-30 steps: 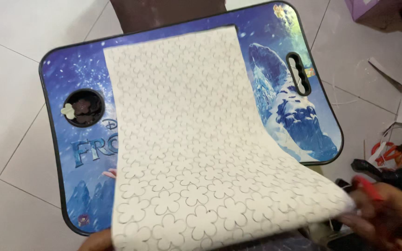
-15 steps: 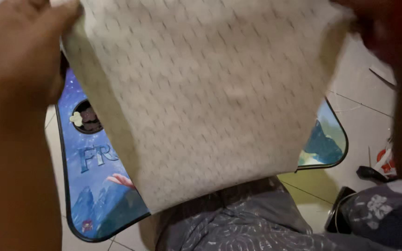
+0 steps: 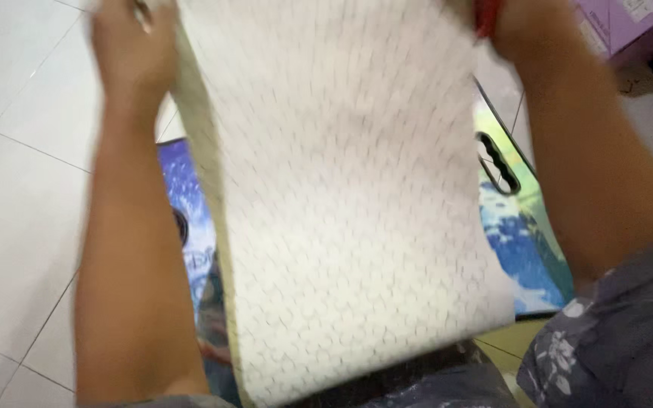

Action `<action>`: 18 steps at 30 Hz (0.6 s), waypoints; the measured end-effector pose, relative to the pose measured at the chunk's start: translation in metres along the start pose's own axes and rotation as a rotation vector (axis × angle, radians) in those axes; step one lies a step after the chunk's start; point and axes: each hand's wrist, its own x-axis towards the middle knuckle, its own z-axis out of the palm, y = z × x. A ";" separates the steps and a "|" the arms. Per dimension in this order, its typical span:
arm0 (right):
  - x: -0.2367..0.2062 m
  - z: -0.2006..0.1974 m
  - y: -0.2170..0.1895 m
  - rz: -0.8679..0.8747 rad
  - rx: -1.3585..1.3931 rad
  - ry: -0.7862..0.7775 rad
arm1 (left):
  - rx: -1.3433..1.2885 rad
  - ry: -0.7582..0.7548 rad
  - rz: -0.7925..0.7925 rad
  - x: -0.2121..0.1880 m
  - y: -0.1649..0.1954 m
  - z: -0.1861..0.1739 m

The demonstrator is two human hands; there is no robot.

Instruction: The person traces flower-shaped outlines on a sheet of paper using a small purple stencil and a black pen. After completing the tracing, they use red-handled scissors to cut along the drawn outlines, separating individual flower shapes from the sheet.

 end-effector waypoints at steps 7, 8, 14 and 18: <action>-0.055 0.035 0.047 0.278 -0.691 -0.016 | -0.022 -0.168 -0.404 -0.092 -0.033 0.039; -0.061 0.033 0.046 0.281 -0.750 -0.026 | 0.004 -0.117 -0.325 -0.096 -0.033 0.035; -0.148 -0.006 0.018 0.391 -0.919 -0.099 | 0.147 -0.137 -0.065 -0.169 -0.029 -0.017; -0.255 -0.034 0.012 0.423 -0.766 -0.185 | 0.173 -0.175 -0.103 -0.240 -0.041 -0.055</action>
